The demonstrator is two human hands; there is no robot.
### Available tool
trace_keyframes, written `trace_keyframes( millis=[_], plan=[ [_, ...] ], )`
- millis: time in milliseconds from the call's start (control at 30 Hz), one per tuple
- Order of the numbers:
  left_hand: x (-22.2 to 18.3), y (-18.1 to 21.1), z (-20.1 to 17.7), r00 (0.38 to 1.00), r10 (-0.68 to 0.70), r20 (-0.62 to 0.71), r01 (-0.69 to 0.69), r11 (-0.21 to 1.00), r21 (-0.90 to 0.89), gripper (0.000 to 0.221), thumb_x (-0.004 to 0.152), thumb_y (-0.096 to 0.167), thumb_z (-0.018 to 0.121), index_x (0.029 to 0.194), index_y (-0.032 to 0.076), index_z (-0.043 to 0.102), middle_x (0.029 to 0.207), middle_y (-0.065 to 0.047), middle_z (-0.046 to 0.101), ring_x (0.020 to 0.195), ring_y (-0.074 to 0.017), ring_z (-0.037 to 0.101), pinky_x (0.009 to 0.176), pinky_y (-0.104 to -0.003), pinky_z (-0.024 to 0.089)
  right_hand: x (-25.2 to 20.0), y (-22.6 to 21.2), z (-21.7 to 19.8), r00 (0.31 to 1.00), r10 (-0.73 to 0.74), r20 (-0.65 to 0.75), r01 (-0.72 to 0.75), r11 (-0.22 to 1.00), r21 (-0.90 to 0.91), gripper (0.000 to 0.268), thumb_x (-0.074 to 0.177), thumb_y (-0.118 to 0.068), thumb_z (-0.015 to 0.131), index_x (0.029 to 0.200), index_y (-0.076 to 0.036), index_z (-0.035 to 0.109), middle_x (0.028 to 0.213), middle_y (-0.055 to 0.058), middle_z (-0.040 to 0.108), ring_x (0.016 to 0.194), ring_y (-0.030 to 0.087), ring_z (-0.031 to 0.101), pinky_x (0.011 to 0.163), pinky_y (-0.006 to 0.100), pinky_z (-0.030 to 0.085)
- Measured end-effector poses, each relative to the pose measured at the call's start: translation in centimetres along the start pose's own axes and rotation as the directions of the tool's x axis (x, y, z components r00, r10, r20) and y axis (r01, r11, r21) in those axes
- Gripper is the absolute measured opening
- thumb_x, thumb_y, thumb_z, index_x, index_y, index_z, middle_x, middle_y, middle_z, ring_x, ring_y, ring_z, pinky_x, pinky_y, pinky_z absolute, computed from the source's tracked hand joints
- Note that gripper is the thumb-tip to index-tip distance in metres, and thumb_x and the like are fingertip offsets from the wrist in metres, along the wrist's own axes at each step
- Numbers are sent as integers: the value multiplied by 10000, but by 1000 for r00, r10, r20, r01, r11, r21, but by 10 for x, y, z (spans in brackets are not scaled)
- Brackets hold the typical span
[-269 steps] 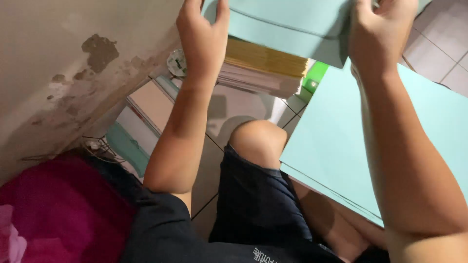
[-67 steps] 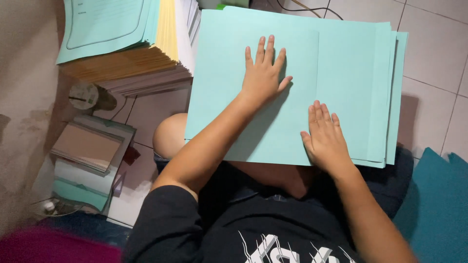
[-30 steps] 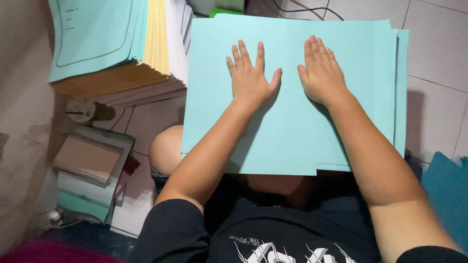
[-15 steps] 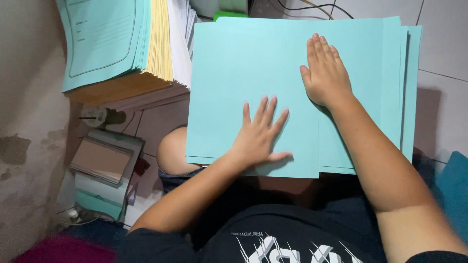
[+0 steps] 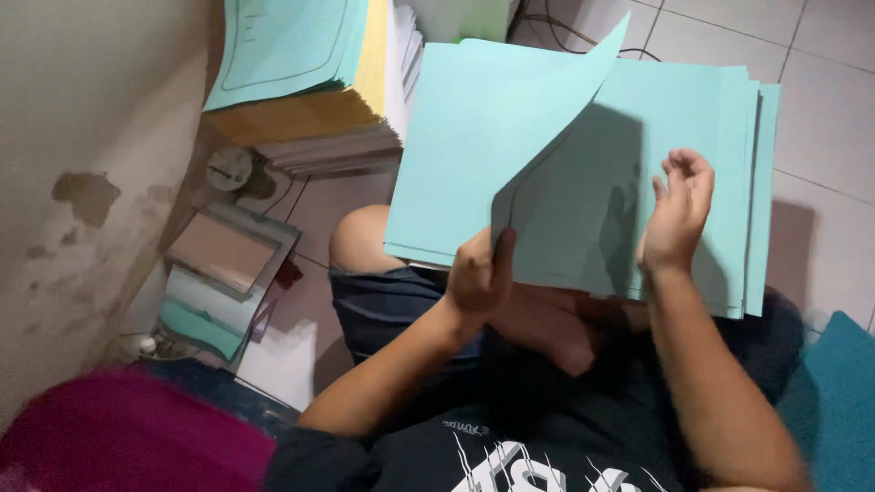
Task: Sorting and inspecting a large stack of light blue folders while sitting on the floor.
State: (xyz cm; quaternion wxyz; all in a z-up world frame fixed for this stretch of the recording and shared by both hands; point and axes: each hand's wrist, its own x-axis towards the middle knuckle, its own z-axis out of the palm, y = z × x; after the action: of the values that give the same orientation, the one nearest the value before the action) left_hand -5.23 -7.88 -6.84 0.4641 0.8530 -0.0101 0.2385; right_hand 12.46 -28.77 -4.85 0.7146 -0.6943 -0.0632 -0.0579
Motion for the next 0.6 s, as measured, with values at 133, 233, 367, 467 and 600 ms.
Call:
trace_keyframes(
  millis=[133,233,367,467,600],
  plan=[
    [-32,18,-3,960,-53,-277,7,986,-164,283,1073,229,457,1232,98,650,943,-89,687,830,-328,685,733,-397,575,-103,-51,31,849,397,347,-395,915,-80,640,1095,-393,515,1584,-22,334,863,13,443,700,157,511,657,323,452],
    [-32,57,-32,900,-289,-327,161,917,-366,244,1027,236,556,1157,71,680,1003,-65,718,942,-260,701,847,-361,564,-127,-91,52,856,307,416,-327,945,-25,510,1082,-254,531,1543,-74,406,685,-58,540,606,8,582,563,193,505],
    [-13,70,-99,800,-515,-308,277,772,-572,231,981,243,656,1083,44,710,1063,-41,748,1055,-192,715,960,-325,553,-120,-94,61,952,245,181,-186,938,-293,622,1073,-140,510,1594,12,205,820,-16,394,682,52,395,672,203,348],
    [6,38,-155,757,-455,-469,242,862,-446,373,977,163,629,1310,-3,611,1238,-148,703,1209,-283,678,1090,-362,546,-110,-141,109,960,20,280,73,945,-318,596,1097,-21,464,1659,-13,265,1168,171,608,892,137,543,751,257,460],
    [38,-14,-232,807,-362,-467,284,930,-232,298,978,215,645,1241,81,611,1098,-71,709,982,-186,712,865,-305,622,-66,-183,187,838,-262,479,389,902,-187,505,1084,51,405,1585,-4,399,1231,53,497,896,126,413,731,267,372]
  ],
)
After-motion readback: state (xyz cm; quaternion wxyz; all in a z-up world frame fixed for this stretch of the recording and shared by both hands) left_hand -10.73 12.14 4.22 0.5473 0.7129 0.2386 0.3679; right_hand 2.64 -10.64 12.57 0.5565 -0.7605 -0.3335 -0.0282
